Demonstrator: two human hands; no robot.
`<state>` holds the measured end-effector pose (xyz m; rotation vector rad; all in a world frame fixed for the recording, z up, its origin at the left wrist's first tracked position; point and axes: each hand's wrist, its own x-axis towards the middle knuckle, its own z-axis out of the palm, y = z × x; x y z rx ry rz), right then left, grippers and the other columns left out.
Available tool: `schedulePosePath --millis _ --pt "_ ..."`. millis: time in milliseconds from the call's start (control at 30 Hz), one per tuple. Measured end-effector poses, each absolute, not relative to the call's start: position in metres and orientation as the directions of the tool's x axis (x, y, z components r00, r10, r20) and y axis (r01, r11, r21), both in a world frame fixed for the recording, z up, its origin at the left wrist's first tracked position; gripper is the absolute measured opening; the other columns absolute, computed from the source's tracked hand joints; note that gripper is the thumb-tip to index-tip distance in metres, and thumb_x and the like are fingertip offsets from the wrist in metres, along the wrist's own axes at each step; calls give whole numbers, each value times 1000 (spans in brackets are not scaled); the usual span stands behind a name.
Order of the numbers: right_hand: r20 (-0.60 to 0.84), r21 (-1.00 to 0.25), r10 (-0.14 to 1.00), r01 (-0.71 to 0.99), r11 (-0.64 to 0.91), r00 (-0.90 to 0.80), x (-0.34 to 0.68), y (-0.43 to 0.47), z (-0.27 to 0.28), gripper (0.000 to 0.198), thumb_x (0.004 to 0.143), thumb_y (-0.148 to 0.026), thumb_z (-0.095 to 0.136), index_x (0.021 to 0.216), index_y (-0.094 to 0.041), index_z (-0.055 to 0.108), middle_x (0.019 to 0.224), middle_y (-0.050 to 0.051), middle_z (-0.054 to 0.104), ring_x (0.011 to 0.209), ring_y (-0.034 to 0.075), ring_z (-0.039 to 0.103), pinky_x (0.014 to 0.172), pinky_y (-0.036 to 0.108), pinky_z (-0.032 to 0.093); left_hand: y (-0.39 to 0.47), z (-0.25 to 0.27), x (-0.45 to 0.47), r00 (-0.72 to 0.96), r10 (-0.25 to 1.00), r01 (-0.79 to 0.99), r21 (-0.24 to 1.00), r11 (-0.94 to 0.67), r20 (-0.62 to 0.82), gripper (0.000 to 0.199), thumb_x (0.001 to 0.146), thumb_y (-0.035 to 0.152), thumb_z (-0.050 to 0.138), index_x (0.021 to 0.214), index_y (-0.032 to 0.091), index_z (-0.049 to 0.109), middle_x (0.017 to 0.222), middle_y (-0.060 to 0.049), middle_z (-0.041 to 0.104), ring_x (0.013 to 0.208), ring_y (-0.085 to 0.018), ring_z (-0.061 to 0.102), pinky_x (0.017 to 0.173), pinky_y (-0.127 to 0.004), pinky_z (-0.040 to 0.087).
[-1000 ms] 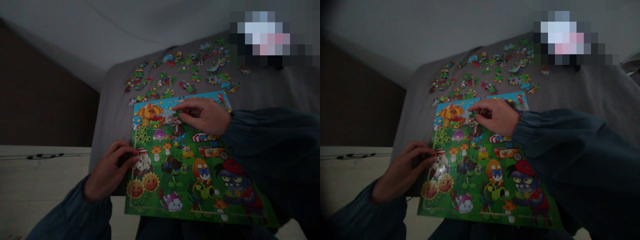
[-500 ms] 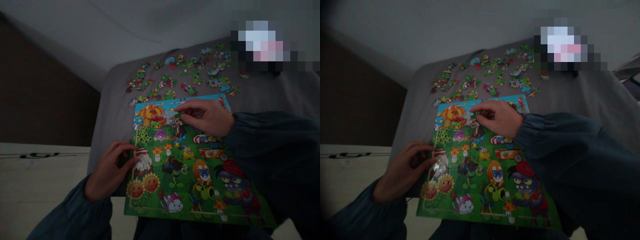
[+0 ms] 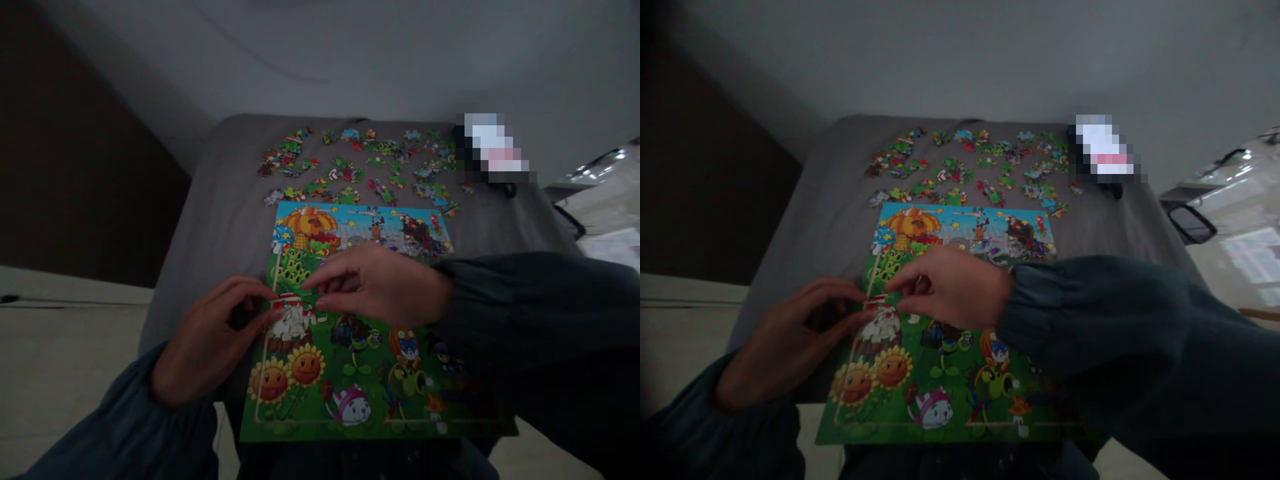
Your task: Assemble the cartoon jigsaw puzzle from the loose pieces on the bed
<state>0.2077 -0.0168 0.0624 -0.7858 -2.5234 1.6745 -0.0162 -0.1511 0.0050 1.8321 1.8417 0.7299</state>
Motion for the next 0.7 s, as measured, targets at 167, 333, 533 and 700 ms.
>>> schedulePosePath --millis 167,333,533,700 --pt "-342 -851 386 457 260 -857 185 -20 49 28 87 -15 68 114 -11 74 92 6 74 73 10 66 70 24 54 -154 0 -16 -18 996 751 659 -44 88 20 90 45 67 101 28 68 98 1 67 78 -13 62 66 -26 50" --pt "-373 -840 393 486 242 -840 179 -24 46 27 87 -13 68 113 -9 72 81 2 70 70 10 63 65 22 51 -154 -1 -17 2 995 725 684 -73 104 17 91 42 67 101 28 68 98 2 67 78 -13 63 68 -27 50" --pt "-383 -835 393 495 239 -836 177 -27 45 26 86 -13 67 111 -10 73 81 2 68 71 10 64 66 22 53 -153 0 -16 9 994 705 704 -82 107 17 92 43 65 100 28 67 99 3 67 81 -14 65 71 -28 50" --pt "-390 -796 428 533 288 -815 176 -23 51 25 86 -13 67 110 -8 73 86 5 71 70 10 65 64 21 52 -154 0 -17 11 996 708 703 -68 85 15 93 40 63 102 28 68 99 2 67 80 -14 64 70 -28 50"
